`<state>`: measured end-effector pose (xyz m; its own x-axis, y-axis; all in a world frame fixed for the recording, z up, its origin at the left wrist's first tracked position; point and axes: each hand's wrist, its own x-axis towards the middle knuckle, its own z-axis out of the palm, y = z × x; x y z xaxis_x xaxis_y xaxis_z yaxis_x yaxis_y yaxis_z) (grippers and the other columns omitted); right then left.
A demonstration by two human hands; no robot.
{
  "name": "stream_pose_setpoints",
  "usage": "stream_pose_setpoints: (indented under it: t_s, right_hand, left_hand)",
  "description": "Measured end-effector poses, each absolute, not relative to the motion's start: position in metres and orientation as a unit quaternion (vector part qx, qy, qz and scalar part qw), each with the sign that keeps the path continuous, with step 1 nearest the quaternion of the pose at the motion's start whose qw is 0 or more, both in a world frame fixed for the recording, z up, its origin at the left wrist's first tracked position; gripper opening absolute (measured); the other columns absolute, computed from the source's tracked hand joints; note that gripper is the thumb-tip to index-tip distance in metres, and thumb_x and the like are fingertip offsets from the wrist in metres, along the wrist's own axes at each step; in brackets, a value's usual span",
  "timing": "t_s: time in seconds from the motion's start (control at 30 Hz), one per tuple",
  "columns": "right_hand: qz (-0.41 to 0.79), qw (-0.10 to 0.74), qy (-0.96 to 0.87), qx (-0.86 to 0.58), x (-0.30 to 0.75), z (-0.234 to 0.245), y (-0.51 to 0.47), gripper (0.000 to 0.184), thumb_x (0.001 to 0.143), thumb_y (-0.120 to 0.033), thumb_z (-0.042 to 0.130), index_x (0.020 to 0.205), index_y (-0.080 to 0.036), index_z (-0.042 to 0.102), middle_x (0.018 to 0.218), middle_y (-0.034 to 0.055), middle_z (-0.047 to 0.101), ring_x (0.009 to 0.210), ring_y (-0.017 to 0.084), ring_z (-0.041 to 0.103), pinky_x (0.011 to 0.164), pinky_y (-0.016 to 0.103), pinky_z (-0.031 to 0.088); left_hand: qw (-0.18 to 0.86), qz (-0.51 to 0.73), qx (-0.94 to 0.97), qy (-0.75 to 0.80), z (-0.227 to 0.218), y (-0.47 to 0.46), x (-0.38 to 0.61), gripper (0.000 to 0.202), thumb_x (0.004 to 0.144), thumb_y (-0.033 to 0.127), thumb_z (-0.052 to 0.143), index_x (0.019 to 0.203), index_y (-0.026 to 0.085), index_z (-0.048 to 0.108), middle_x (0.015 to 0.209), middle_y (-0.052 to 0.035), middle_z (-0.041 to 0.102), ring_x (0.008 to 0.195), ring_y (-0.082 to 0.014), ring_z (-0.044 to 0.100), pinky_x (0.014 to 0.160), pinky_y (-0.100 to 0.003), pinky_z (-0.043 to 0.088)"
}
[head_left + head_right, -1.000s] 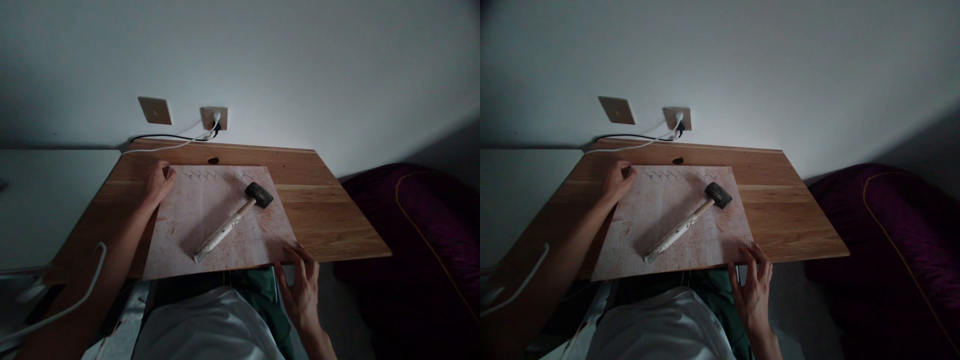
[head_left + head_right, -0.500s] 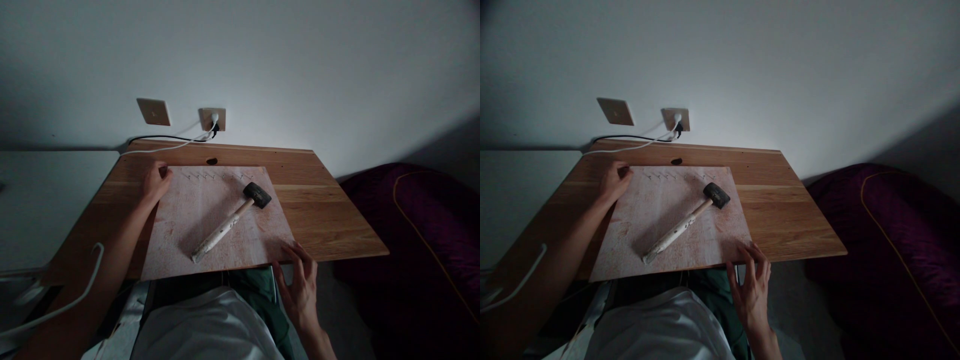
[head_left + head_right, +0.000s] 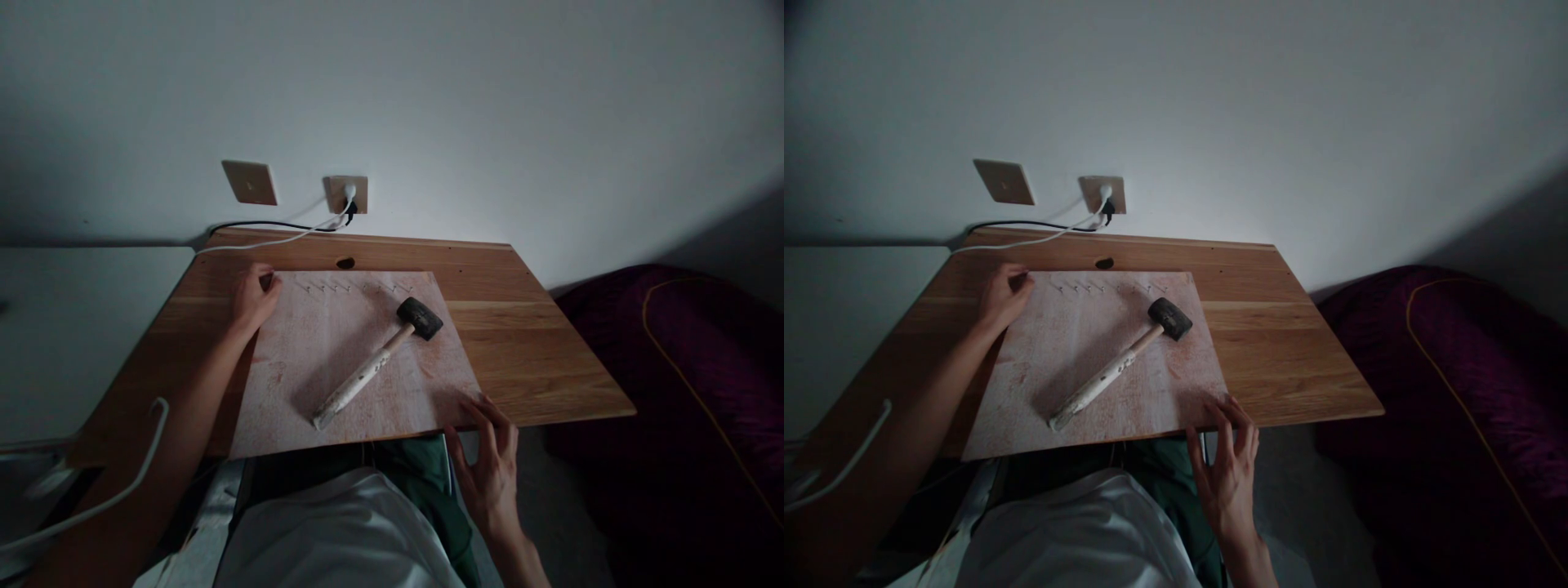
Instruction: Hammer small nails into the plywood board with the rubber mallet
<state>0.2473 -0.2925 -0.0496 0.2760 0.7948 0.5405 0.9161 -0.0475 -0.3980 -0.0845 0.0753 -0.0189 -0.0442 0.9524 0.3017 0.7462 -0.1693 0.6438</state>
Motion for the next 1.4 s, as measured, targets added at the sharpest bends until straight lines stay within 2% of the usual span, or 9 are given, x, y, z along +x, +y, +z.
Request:
stream_pose_setpoints:
  t_s: [0.13,0.3,0.5,0.67,0.77,1.0,1.3,1.4]
  right_hand:
    - [-0.084,0.348,-0.594,-0.720,0.247,-0.050,-0.293,0.038,0.109,-0.046,0.061,0.140,-0.023,0.059,0.136,0.0163,0.061,0.135,0.038,0.059,0.107,0.065,0.054]
    - [-0.083,0.359,-0.585,-0.723,0.245,-0.051,-0.293,0.039,0.108,-0.046,0.061,0.140,-0.024,0.060,0.138,0.0172,0.058,0.134,0.038,0.059,0.107,0.065,0.055]
    - [-0.098,0.357,-0.566,-0.736,0.247,-0.055,-0.293,0.045,0.106,-0.054,0.063,0.139,-0.023,0.063,0.141,0.0185,0.056,0.140,0.042,0.055,0.108,0.070,0.053]
    - [-0.106,0.358,-0.583,-0.722,0.245,-0.058,-0.291,0.044,0.108,-0.047,0.062,0.146,-0.024,0.060,0.146,0.0189,0.057,0.143,0.042,0.054,0.108,0.070,0.052]
    - [-0.115,0.344,-0.592,-0.720,0.241,-0.058,-0.291,0.038,0.110,-0.043,0.058,0.144,-0.025,0.061,0.149,0.0188,0.057,0.146,0.042,0.052,0.110,0.071,0.050]
    - [-0.106,0.329,-0.600,-0.721,0.243,-0.058,-0.293,0.037,0.111,-0.044,0.056,0.145,-0.028,0.061,0.147,0.0163,0.061,0.147,0.042,0.052,0.110,0.069,0.048]
    - [-0.094,0.353,-0.568,-0.738,0.262,-0.055,-0.293,0.043,0.109,-0.050,0.054,0.143,-0.024,0.063,0.157,0.0197,0.052,0.149,0.045,0.049,0.109,0.075,0.049]
    - [-0.101,0.379,-0.545,-0.741,0.261,-0.049,-0.294,0.038,0.109,-0.044,0.056,0.139,-0.022,0.066,0.154,0.0201,0.054,0.147,0.046,0.052,0.108,0.074,0.050]
  left_hand:
    - [0.160,0.367,0.674,0.621,-0.021,0.075,-0.088,0.032,0.089,0.040,0.060,0.114,0.023,0.070,0.122,-0.0086,0.078,0.124,-0.0295,0.067,0.117,-0.050,0.048]
    - [0.180,0.379,0.677,0.605,-0.022,0.075,-0.088,0.040,0.089,0.051,0.062,0.113,0.021,0.072,0.123,-0.0112,0.077,0.122,-0.0311,0.066,0.110,-0.054,0.048]
    - [0.170,0.354,0.681,0.618,-0.019,0.074,-0.087,0.038,0.085,0.046,0.059,0.110,0.019,0.069,0.123,-0.0147,0.076,0.121,-0.0318,0.067,0.110,-0.050,0.050]
    - [0.181,0.349,0.693,0.604,-0.017,0.070,-0.088,0.051,0.084,0.064,0.054,0.112,0.025,0.072,0.119,-0.0090,0.077,0.115,-0.0287,0.064,0.104,-0.052,0.048]
    - [0.178,0.351,0.695,0.601,-0.014,0.068,-0.088,0.052,0.084,0.069,0.054,0.107,0.027,0.073,0.116,-0.0072,0.078,0.112,-0.0265,0.063,0.102,-0.050,0.048]
    - [0.170,0.340,0.692,0.614,-0.014,0.069,-0.086,0.034,0.086,0.045,0.058,0.106,0.020,0.071,0.116,-0.0122,0.078,0.110,-0.0300,0.071,0.105,-0.048,0.055]
    - [0.182,0.340,0.702,0.599,-0.013,0.061,-0.080,0.029,0.090,0.039,0.063,0.110,0.021,0.072,0.114,-0.0107,0.079,0.111,-0.0275,0.073,0.108,-0.043,0.056]
    - [0.190,0.344,0.717,0.576,-0.013,0.058,-0.076,0.029,0.091,0.040,0.063,0.110,0.020,0.072,0.114,-0.0111,0.078,0.110,-0.0269,0.073,0.107,-0.042,0.056]
